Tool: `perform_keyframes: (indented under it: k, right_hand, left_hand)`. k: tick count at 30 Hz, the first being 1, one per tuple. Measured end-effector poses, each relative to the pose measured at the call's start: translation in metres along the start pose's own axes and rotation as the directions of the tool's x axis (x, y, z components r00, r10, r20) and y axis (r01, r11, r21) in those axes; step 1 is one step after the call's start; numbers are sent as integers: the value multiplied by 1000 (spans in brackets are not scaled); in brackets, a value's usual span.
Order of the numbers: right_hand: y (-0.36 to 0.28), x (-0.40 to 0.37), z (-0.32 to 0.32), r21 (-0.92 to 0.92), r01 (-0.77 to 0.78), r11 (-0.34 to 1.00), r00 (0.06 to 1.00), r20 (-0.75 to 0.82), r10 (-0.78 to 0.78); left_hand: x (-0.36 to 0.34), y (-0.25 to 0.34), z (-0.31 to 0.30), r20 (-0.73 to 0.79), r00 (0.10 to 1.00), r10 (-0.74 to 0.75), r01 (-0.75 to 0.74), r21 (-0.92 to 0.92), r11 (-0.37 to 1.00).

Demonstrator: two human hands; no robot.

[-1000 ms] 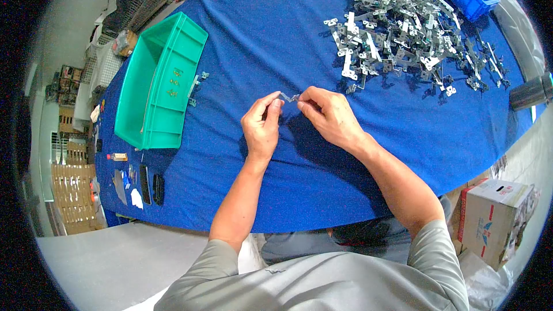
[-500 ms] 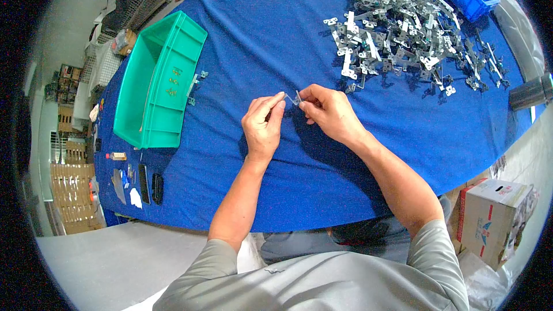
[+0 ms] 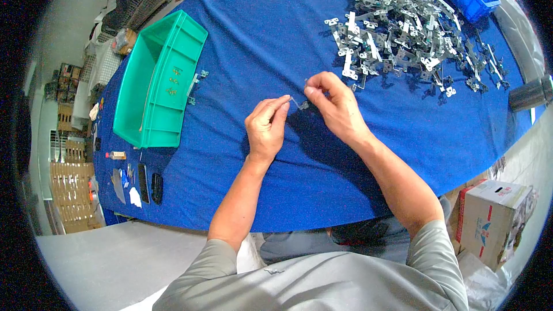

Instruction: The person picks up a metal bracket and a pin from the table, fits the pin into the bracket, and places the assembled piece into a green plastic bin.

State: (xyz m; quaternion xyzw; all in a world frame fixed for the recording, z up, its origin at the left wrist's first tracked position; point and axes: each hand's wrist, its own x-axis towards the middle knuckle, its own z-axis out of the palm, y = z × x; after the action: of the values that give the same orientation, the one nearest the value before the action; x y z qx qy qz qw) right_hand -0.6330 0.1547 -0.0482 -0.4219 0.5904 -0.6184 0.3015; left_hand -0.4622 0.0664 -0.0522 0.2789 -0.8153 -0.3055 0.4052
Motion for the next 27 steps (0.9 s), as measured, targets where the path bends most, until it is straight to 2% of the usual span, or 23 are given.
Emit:
perform_keyframes:
  k: [2,5,6,11,14,20,23,27]
  right_hand:
    - [-6,1,-4,16,-100,995,995,13,99]
    - [-10,-6,3,-11,-136,991,981,141,136]
    - [-6,-7,5,-113,-49,992,981,179,69]
    - [-4,-8,7,-170,82,982,981,187,-49]
    - [-9,-8,6,-165,-1,986,983,182,31]
    - [-18,-7,3,-241,29,970,984,178,15]
    - [-11,-6,2,-290,64,955,984,175,-13]
    - [-13,-5,1,-343,84,936,986,164,-28]
  left_hand:
    - [-4,-2,3,4,967,-256,253,-161,954]
    - [-4,-8,3,30,916,-399,390,-296,872]
    - [-4,-8,3,29,923,-383,376,-278,884]
    - [-5,-7,3,18,932,-362,355,-241,903]
    - [-5,-8,4,3,948,-317,311,-211,927]
    - [-5,-8,4,-18,958,-288,280,-175,944]
    - [0,-8,-1,-69,995,-75,75,-3,997]
    - [1,-3,0,-79,995,-59,60,4,998]
